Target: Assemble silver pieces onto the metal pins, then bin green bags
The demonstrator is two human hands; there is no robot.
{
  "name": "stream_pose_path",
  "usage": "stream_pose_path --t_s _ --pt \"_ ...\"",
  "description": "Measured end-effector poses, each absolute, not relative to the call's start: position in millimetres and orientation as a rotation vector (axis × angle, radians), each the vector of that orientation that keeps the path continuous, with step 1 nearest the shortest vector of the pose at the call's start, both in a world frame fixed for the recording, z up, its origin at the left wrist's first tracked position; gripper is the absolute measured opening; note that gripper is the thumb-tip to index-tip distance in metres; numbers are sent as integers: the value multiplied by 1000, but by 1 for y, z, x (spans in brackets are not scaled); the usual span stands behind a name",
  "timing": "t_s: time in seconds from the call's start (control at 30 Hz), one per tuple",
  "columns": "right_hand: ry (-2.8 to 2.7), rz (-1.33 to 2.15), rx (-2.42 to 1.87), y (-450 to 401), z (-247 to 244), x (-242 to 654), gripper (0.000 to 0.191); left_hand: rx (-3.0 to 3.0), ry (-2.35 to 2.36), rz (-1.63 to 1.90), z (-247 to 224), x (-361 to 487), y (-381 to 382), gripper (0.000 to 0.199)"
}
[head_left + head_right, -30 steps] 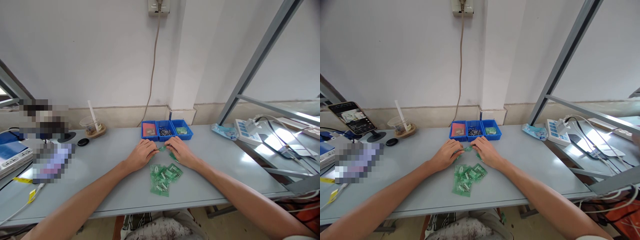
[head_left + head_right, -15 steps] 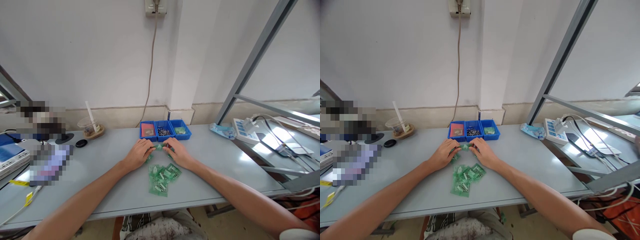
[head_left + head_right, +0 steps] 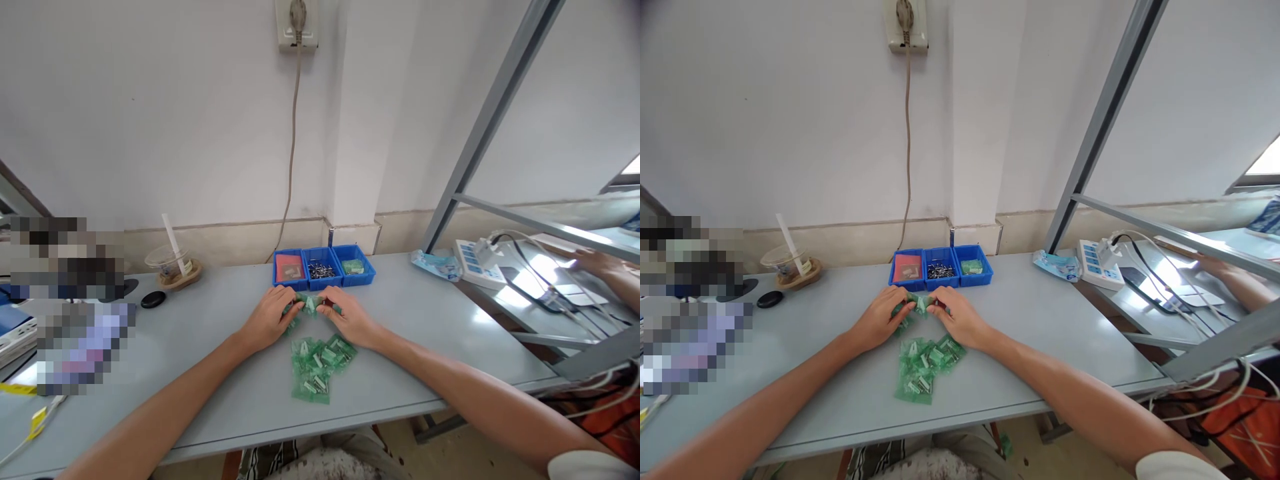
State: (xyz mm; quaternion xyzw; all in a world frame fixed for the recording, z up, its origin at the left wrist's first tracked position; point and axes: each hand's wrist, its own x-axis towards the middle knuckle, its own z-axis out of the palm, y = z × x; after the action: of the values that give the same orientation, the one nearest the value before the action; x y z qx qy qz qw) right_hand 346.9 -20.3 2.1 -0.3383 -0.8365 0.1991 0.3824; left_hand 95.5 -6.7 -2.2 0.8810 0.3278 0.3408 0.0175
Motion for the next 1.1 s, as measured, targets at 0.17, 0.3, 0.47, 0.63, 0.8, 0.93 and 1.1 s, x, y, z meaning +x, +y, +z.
stream_pose_path --t_s 0.17,0.3,0.47,0.63,0.8,0.93,1.1 --pt "-2028 511 -940 -22 4 347 12 2756 982 1062 -1 100 -12 23" --pt "-1974 568 -957 -26 5 345 12 2772 960 1055 -1 103 -17 22" --pt "-2115 490 -895 -36 7 341 11 2774 908 1073 -2 103 -18 17" --pt "-2196 416 -846 -39 12 341 8 2809 871 1018 1 106 -21 14" --pt "-2177 381 -894 -34 14 343 11 2839 872 1010 1 106 -23 18" --pt "-2198 308 -952 -31 12 344 12 2853 827 1031 1 107 -26 15" --pt "-2220 281 -897 -32 12 345 12 2836 811 1052 3 109 -29 12"
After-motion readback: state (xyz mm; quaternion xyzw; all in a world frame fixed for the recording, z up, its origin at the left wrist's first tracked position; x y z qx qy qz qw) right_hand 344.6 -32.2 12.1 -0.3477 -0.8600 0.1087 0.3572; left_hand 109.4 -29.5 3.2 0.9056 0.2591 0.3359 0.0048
